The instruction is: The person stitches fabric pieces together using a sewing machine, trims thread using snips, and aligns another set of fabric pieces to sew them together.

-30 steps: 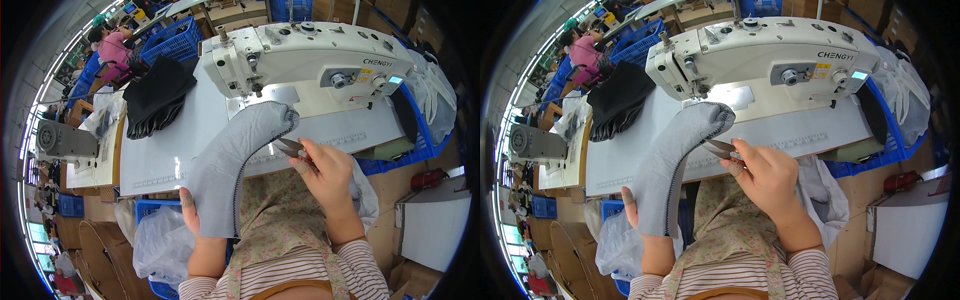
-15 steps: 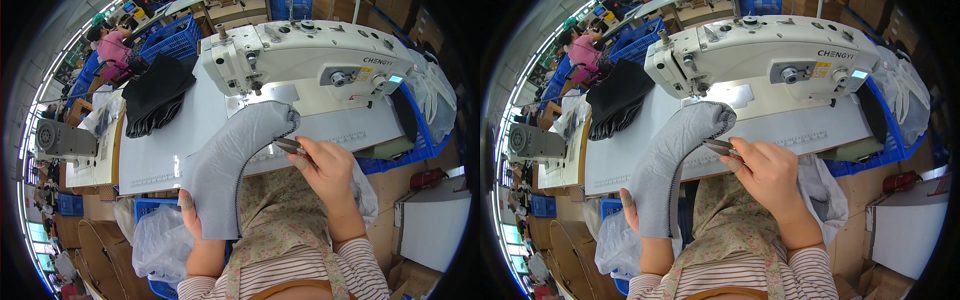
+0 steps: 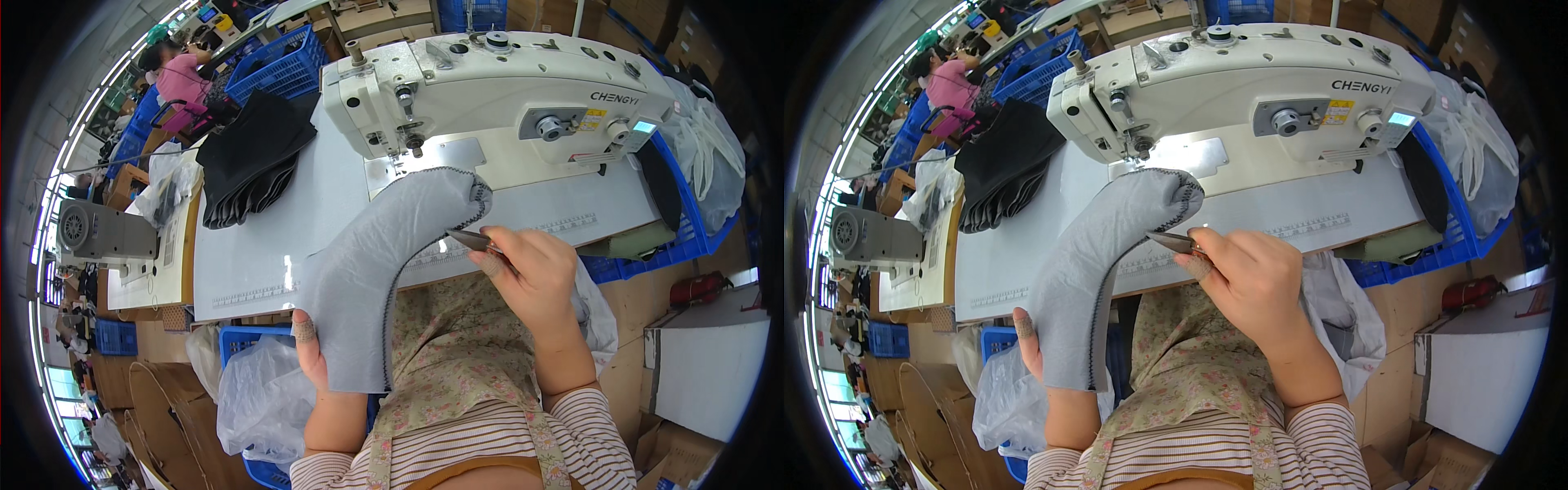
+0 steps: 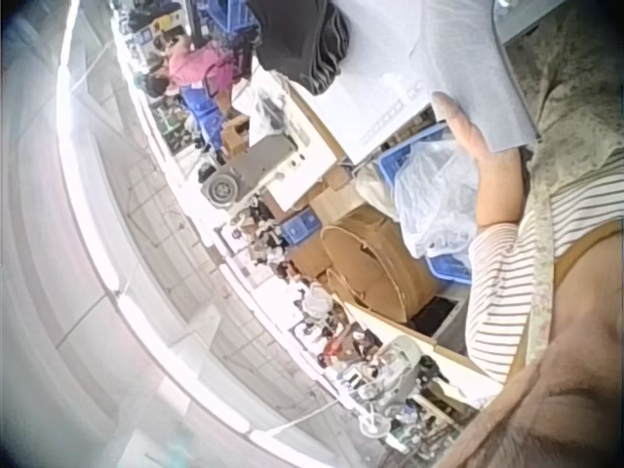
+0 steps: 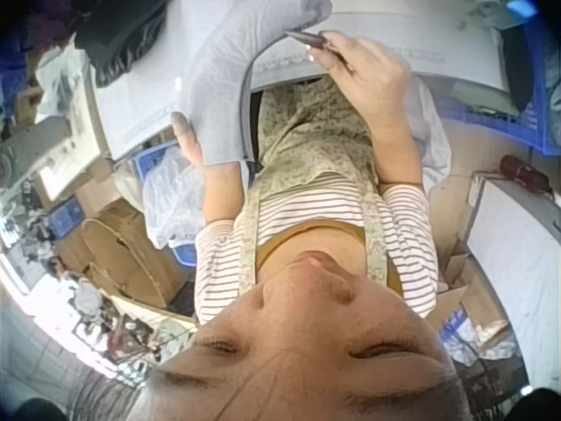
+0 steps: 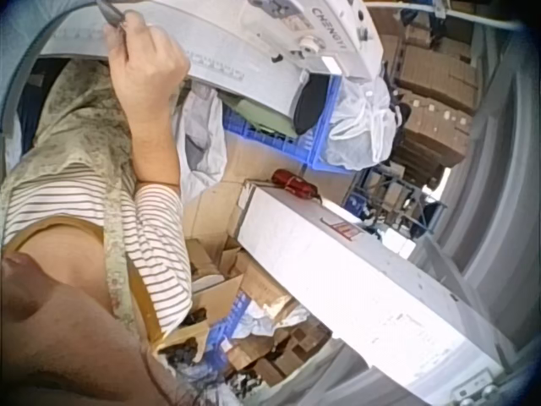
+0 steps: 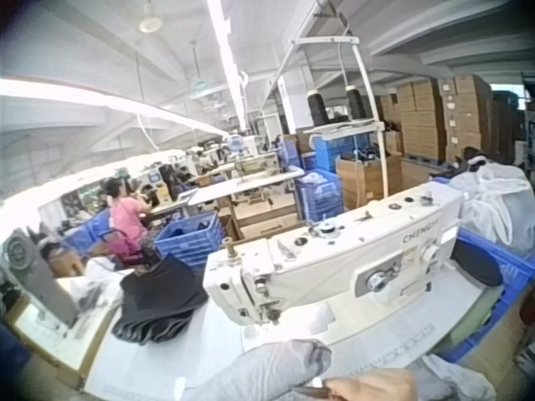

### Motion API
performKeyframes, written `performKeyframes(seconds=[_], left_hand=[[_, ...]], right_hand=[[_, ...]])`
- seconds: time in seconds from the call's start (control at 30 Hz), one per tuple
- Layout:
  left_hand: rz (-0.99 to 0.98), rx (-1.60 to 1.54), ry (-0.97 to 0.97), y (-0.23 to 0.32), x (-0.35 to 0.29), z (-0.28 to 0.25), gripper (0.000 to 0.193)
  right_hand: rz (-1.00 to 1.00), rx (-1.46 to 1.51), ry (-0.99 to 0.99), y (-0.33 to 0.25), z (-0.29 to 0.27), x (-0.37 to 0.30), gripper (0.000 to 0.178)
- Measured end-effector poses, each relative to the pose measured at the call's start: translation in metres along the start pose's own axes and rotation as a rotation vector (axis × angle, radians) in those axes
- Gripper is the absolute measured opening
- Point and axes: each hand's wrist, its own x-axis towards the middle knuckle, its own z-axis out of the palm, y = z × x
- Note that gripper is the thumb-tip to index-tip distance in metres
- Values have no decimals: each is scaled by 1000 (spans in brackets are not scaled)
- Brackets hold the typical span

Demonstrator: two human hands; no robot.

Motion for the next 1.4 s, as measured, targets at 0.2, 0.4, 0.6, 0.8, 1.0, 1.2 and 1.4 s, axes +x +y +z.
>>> performKeyframes(seconds=[0.2,0.4,0.6,0.8,1.0,1.2,1.4], left_hand=[[-75,-140,13,1,7,-2,72],[-175,-235,-17,4,24,-19,73],[-260,-277,-25,9,21,-21,73],[-460,-331,-71,16,31,-39,77],[-347,-423,-276,15,20,-38,83],[-166,-558,-493,10,10,-42,87],[-67,-161,-836,24,21,-66,84]], right_hand=[[95,244,83,-2,-11,-8,32],[545,929,181,11,1,-20,43],[587,991,28,16,14,0,53],[391,904,47,4,25,22,39],[392,718,125,-9,26,39,32],[438,646,110,-10,30,37,29],[455,570,99,-10,29,46,29]])
